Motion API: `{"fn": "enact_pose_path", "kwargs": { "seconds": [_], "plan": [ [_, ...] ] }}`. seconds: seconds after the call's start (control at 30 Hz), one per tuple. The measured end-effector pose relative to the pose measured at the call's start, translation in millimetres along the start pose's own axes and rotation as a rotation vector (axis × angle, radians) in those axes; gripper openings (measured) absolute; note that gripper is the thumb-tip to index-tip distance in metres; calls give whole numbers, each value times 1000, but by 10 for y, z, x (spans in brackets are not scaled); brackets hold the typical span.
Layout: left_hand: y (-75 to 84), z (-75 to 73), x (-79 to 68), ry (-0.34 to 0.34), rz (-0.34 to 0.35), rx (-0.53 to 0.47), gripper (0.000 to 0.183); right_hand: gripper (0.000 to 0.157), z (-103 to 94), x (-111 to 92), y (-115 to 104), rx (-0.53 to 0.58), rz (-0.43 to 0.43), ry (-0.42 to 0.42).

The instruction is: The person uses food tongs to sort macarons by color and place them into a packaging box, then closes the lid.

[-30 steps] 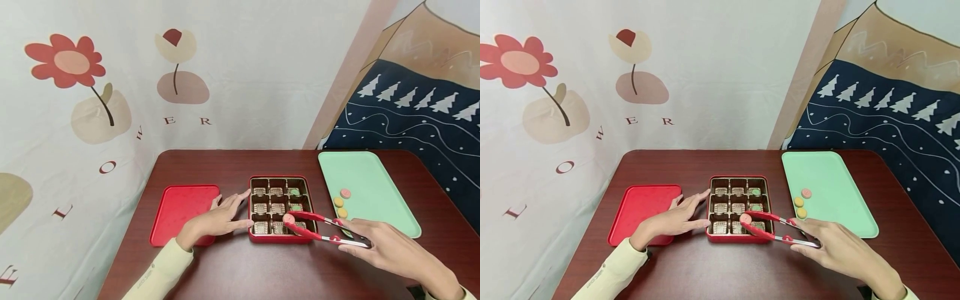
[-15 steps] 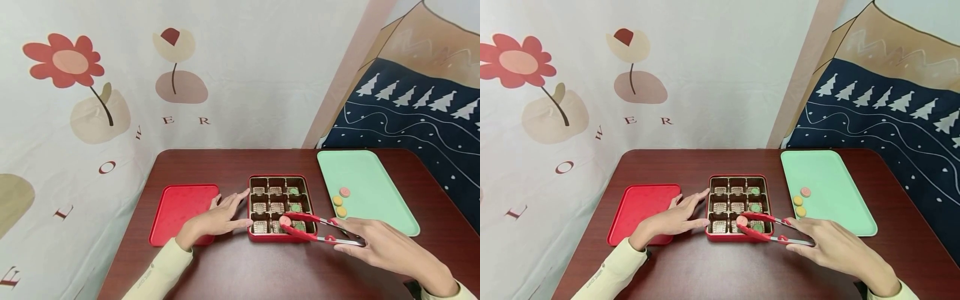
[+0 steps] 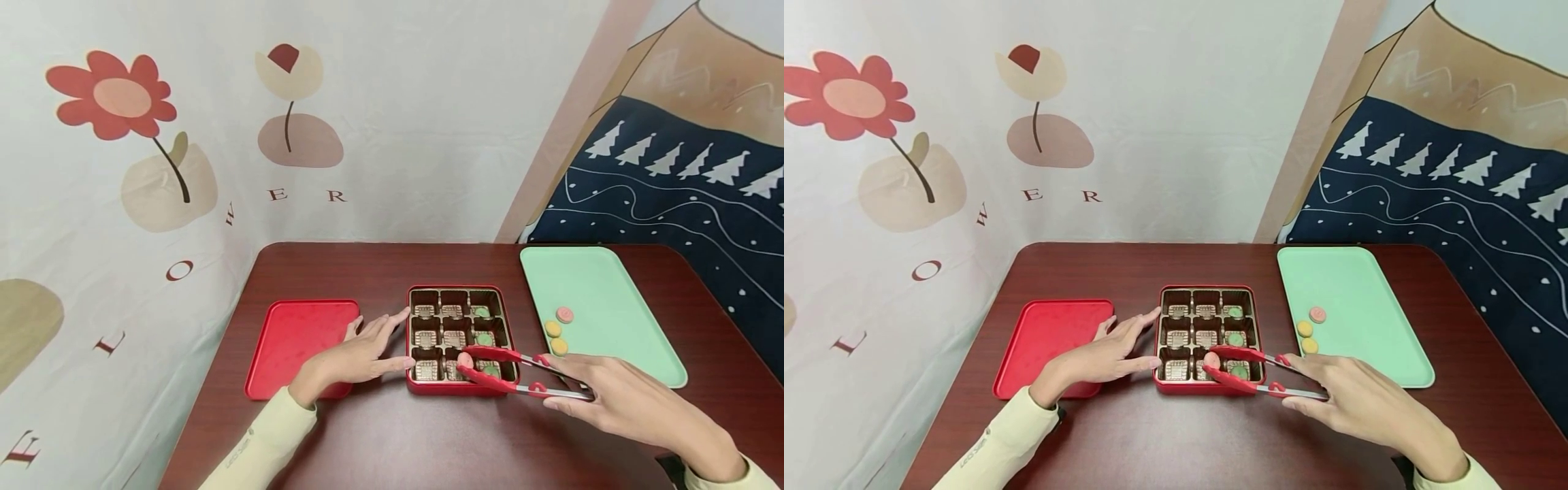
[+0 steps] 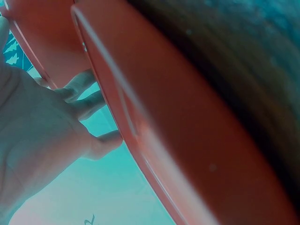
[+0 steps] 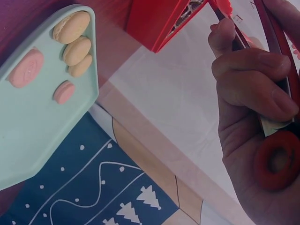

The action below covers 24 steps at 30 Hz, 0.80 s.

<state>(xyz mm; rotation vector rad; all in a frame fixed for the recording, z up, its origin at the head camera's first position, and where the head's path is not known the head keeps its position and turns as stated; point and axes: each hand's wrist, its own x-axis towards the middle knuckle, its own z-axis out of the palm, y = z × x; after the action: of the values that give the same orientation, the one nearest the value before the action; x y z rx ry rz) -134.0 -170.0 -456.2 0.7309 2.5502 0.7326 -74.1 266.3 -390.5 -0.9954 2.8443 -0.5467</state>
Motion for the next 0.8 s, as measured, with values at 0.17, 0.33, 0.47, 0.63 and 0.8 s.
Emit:
{"fn": "enact_pose_path", "kwargs": {
  "seconds": [0.17,0.33,0.47,0.63,0.8],
  "plan": [
    [-8,8,4,6,8,1,98,66,-1,9,0,5,-4,8],
    [-10,17,13,7,7,0,98,69,3,10,-4,5,17,3],
    [-5,21,26,4,7,-2,98,70,30,-27,3,-11,13,42],
    [-13,25,34,6,10,-9,98,71,59,-97,22,-7,37,85],
    [-36,33,31,16,14,-6,98,78,63,-152,50,-44,96,86]
  ]
}}
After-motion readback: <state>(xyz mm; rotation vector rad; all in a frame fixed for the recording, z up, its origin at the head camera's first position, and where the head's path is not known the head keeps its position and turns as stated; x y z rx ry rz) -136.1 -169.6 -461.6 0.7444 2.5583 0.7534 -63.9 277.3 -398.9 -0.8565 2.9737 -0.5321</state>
